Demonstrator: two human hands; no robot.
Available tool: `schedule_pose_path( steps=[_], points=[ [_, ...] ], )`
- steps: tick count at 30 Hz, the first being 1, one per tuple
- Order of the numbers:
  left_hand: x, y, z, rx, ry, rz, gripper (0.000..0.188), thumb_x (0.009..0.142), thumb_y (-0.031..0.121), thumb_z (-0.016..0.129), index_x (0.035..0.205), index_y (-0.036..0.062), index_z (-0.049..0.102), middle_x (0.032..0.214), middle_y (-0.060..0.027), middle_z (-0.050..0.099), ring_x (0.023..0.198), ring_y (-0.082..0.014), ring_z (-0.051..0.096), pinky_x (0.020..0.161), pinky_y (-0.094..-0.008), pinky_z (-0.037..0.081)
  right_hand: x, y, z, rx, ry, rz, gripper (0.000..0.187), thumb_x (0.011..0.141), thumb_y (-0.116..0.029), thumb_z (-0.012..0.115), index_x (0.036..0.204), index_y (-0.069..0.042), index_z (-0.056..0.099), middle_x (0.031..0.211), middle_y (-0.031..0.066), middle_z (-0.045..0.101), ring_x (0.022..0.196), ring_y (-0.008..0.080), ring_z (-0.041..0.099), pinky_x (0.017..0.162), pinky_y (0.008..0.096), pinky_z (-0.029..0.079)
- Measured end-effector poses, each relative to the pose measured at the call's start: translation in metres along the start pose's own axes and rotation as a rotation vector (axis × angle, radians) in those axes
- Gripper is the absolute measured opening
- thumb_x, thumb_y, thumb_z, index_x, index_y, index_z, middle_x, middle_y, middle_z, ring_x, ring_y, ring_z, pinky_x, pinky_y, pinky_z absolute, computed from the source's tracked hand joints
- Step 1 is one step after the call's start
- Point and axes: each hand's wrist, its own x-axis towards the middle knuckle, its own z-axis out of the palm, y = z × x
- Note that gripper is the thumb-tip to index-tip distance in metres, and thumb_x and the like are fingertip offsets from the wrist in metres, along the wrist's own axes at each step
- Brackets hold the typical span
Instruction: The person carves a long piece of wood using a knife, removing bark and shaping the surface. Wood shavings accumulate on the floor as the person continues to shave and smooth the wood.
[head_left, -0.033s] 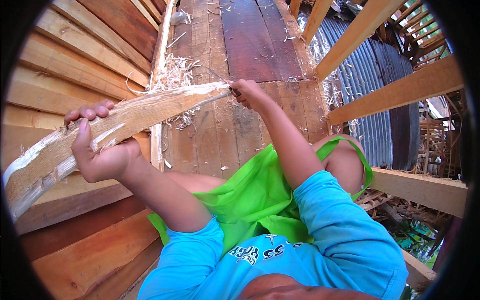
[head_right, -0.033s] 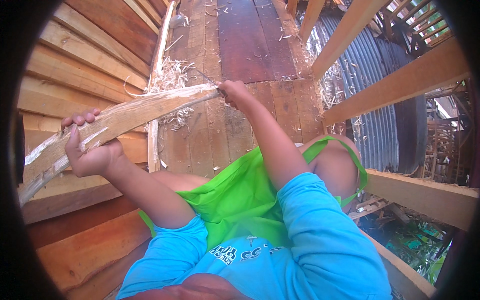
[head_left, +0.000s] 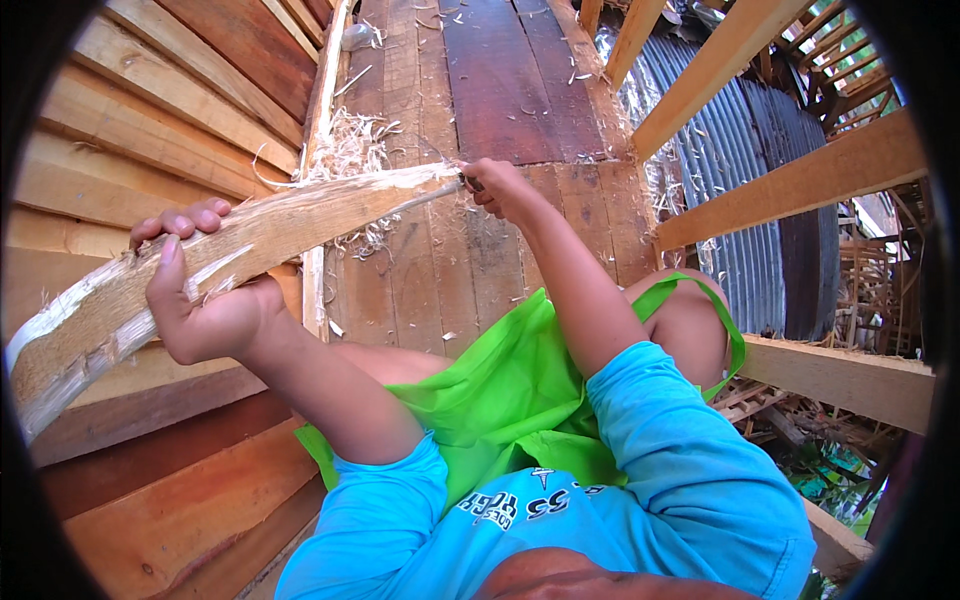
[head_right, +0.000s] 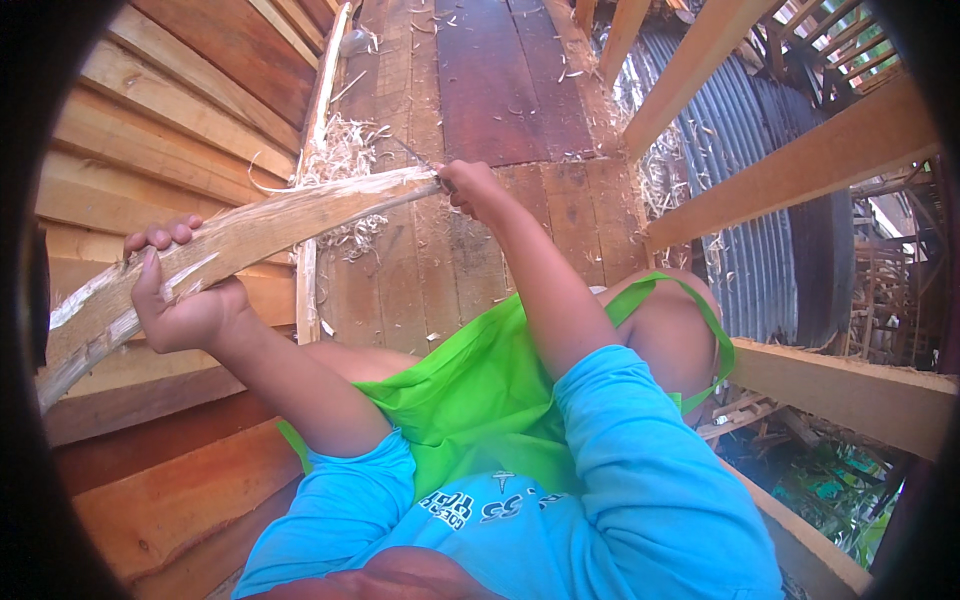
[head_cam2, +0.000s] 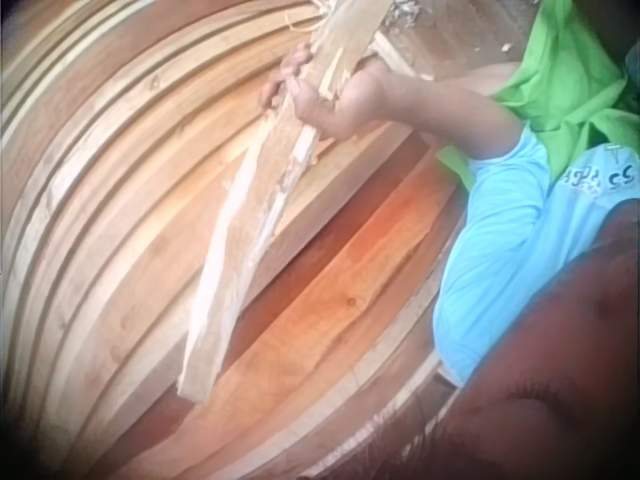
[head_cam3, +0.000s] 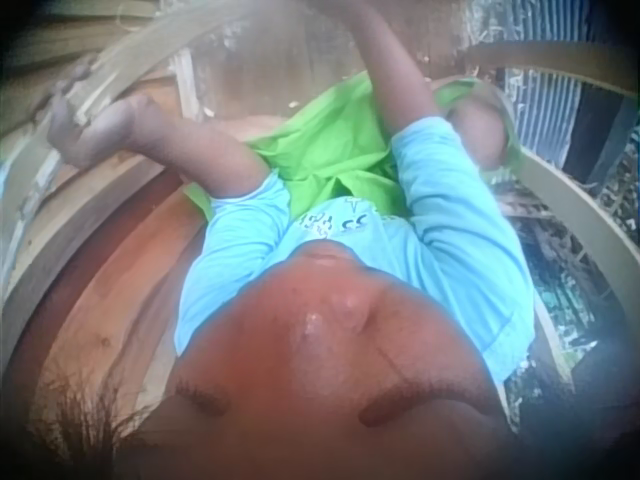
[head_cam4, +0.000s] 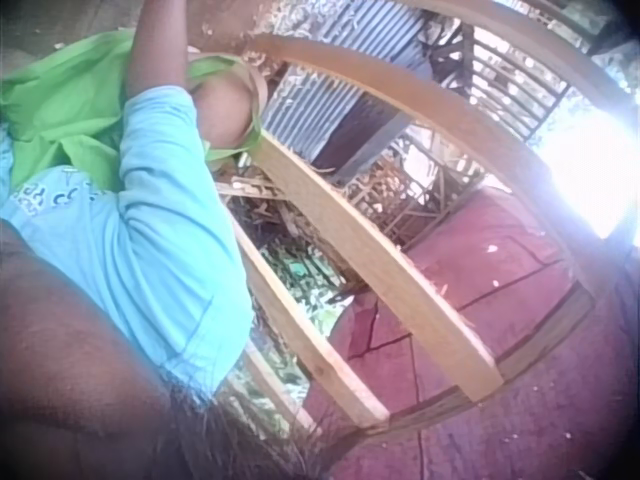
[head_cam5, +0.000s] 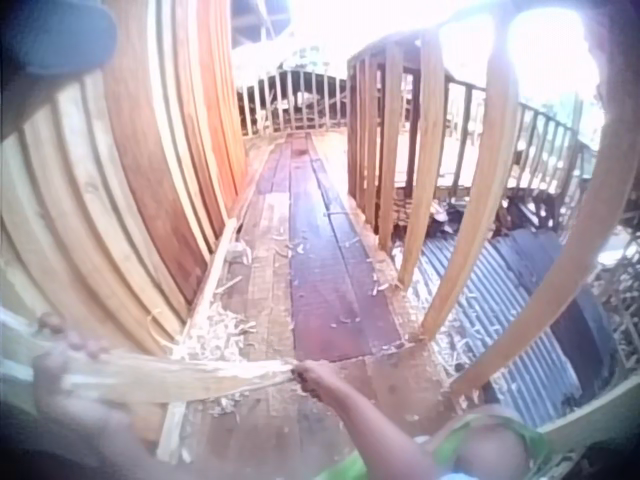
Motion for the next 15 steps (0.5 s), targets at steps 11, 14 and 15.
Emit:
schedule_pose_path(
  steps=[11,14,15],
  points=[
    [-0.013,0.007,0.012,-0.009,-0.037,0.02,0.031,0.07,0.015,0.051,0.098,0.0018,0.048,0.081,-0.0099,0.047,0.074,-0.0219,0.048,0.08,-0.0412,0.043,0.005,0.006,-0.024,-0.035,0.237,-0.179,0.029,0.079,-0.031,0.06,0.064,-0.007,0.056,0.052,0.0011,0.044,0.041,0.0096,0.034,0.039,0.0305,0.023],
    [-0.013,0.011,0.012,-0.055,-0.061,0.001,0.032,0.07,0.017,0.052,0.098,0.0018,0.048,0.081,-0.0099,0.046,0.075,-0.0222,0.048,0.081,-0.0413,0.042,0.013,0.013,-0.042,-0.088,0.341,-0.188,0.027,0.074,-0.028,0.059,0.068,-0.002,0.061,0.06,0.0069,0.056,0.05,0.0164,0.048,0.049,0.0331,0.036],
    [-0.011,0.012,0.008,-0.082,-0.07,-0.015,0.032,0.07,0.018,0.052,0.097,0.0018,0.048,0.081,-0.0099,0.046,0.075,-0.0224,0.048,0.081,-0.0414,0.042,0.018,0.014,-0.047,-0.097,0.377,-0.161,0.028,0.071,-0.026,0.058,0.07,0.002,0.064,0.066,0.0102,0.062,0.055,0.0201,0.056,0.053,0.0347,0.042]
  ],
)
